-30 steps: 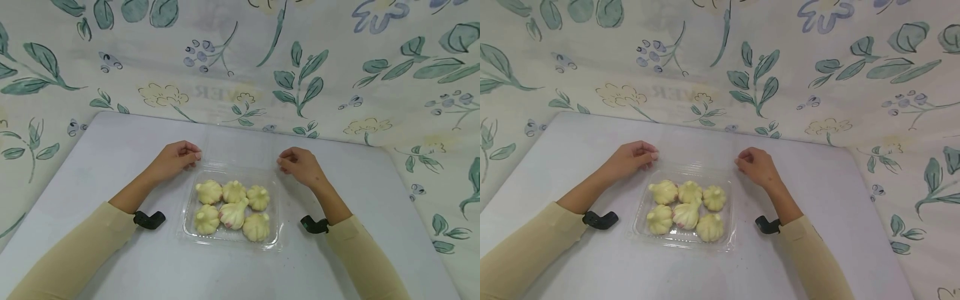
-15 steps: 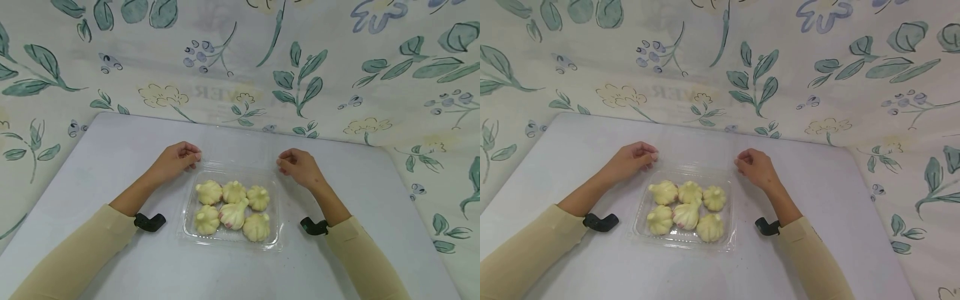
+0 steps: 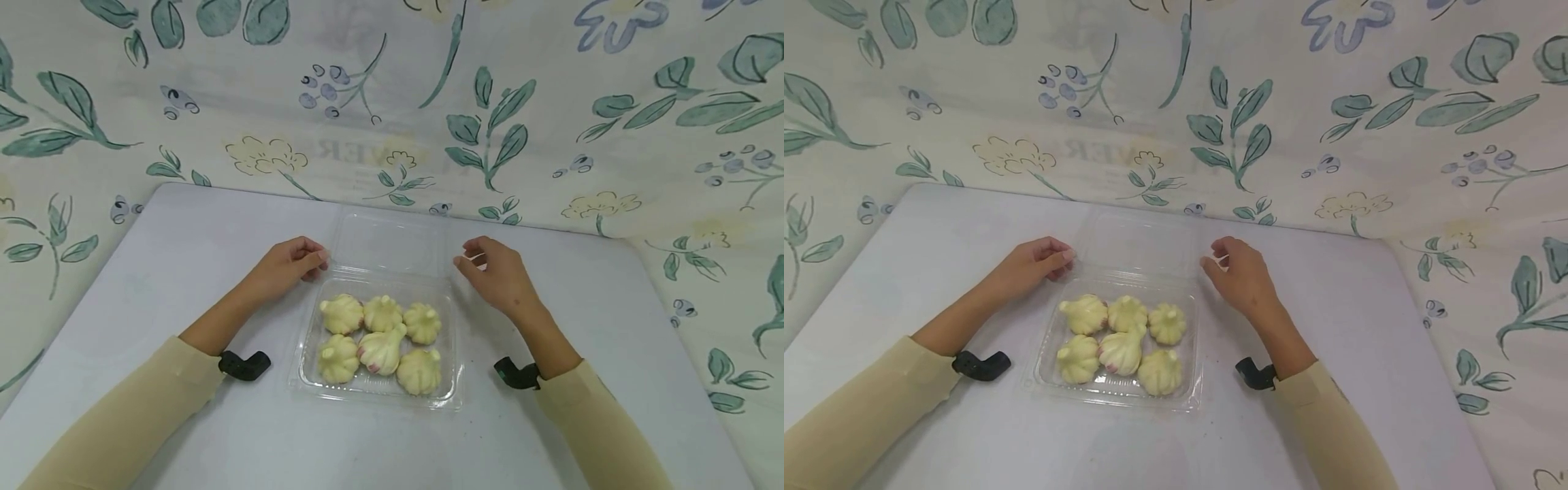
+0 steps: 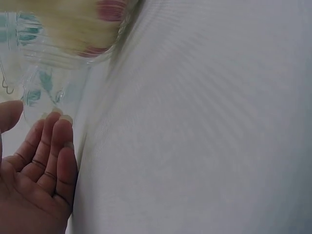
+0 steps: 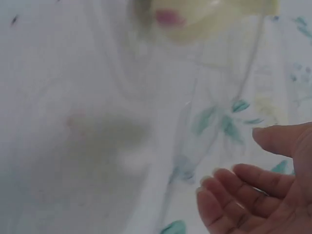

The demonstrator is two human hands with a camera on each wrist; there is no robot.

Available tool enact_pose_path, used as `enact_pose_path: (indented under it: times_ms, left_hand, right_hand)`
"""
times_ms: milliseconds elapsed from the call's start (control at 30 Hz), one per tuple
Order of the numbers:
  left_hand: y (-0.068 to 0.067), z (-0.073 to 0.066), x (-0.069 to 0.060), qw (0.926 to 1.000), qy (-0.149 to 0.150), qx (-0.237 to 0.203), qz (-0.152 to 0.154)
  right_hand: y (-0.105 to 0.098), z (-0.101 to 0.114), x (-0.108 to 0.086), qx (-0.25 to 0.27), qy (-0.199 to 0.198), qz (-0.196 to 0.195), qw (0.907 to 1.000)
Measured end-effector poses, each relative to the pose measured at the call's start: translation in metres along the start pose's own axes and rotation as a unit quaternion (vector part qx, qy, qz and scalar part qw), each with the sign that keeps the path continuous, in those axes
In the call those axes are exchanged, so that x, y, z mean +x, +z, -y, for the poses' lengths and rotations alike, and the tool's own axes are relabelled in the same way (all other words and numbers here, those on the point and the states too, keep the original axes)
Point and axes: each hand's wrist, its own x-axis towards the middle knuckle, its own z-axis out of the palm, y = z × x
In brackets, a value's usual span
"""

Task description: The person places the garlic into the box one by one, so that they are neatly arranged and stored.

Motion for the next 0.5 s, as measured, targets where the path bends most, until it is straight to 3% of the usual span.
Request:
enact_pose_path:
  times_ms: [133,233,367,500]
  left_hand:
    - [-0.002,0.003,-0.002,0.9999,0.013,-0.005,0.003]
    - [-0.002,0.007,-0.003,0.9998,0.019,-0.01,0.005]
    - [-0.002,0.011,-0.003,0.9995,0.026,-0.018,0.004]
    - [-0.002,0.015,-0.004,0.9988,0.035,-0.035,-0.004]
  right_hand:
    - [-0.002,0.027,-0.015,-0.011,-0.078,-0.006,0.9969]
    - [0.001,0.048,-0.028,-0.024,-0.119,0.043,0.9916]
    - [0.009,0.071,-0.042,-0.046,-0.145,0.122,0.9808]
    - [0.018,0.085,-0.053,-0.087,-0.17,0.156,0.969]
